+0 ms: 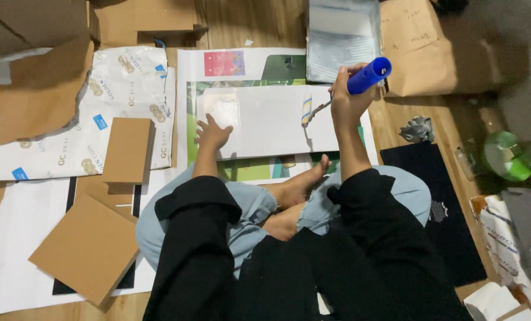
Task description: Assembling a folder by applying glue to a base sheet with a roller and attaching cardboard panels.
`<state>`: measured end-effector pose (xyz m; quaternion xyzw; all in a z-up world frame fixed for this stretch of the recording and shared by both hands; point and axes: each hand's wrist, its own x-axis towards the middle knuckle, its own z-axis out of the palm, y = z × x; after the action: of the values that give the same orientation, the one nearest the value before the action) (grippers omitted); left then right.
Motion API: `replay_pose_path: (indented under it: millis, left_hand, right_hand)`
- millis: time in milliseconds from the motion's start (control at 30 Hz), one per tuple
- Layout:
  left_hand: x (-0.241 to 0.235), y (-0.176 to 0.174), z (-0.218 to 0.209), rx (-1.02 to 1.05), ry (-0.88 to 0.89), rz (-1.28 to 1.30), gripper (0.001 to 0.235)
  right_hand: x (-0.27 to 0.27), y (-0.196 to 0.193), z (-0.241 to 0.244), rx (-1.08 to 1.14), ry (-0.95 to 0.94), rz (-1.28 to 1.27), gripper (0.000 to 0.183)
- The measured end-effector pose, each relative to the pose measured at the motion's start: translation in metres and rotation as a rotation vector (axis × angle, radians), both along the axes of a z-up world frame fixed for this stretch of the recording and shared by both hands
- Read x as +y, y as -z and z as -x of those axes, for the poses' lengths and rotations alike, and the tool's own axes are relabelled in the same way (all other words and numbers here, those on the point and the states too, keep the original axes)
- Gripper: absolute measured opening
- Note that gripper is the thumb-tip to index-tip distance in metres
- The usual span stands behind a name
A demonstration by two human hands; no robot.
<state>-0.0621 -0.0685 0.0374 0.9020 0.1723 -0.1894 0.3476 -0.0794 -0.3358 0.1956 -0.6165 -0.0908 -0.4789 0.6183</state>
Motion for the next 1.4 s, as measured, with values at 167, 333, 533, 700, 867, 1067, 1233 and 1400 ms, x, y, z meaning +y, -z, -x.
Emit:
replay_pose_path:
  millis: [167,333,533,700,867,1067,1233,1400]
  left_hand:
    - [-0.023,-0.025,-0.001,0.106,0.02,0.017,0.085]
    - [-0.053,-0.036,-0.001,0.076,0.053,0.032,0.083]
    - [-0.075,-0.05,0.0,0.052,0.123,-0.028,0.084]
    - [-0.1,-0.076,0.003,0.065,0.232,-0.215,0.083]
    - [-0.12,-0.065,-0.027,-0.139,0.554,-0.593,0.077]
    - [-0.087,-0.065,-0.035,-0.142,0.77,-0.774,0.069]
    - [-0.026,-0.077,-0.052,-0.017,0.835,-0.792,0.066]
    - [0.044,-0.081,-0.073,-0.01,0.754,-0.724,0.057]
  right_hand:
    - [-0.003,-0.001,0.005,0.183,-0.105,-0.026,0.017]
    - [-0.004,-0.002,-0.002,0.219,-0.151,-0.07,0.019]
    - [-0.007,-0.014,-0.012,0.167,-0.175,0.007,0.016]
    - [-0.011,-0.016,-0.014,0.13,-0.166,0.055,0.016]
    - [-0.021,-0.011,-0.033,0.21,-0.153,0.073,0.019]
    - [-0.051,-0.006,-0.044,0.206,-0.234,-0.038,0.02]
    - [-0.088,0.009,-0.053,0.185,-0.206,-0.179,0.016]
    - [-0.119,0.016,-0.05,0.362,-0.105,-0.358,0.024]
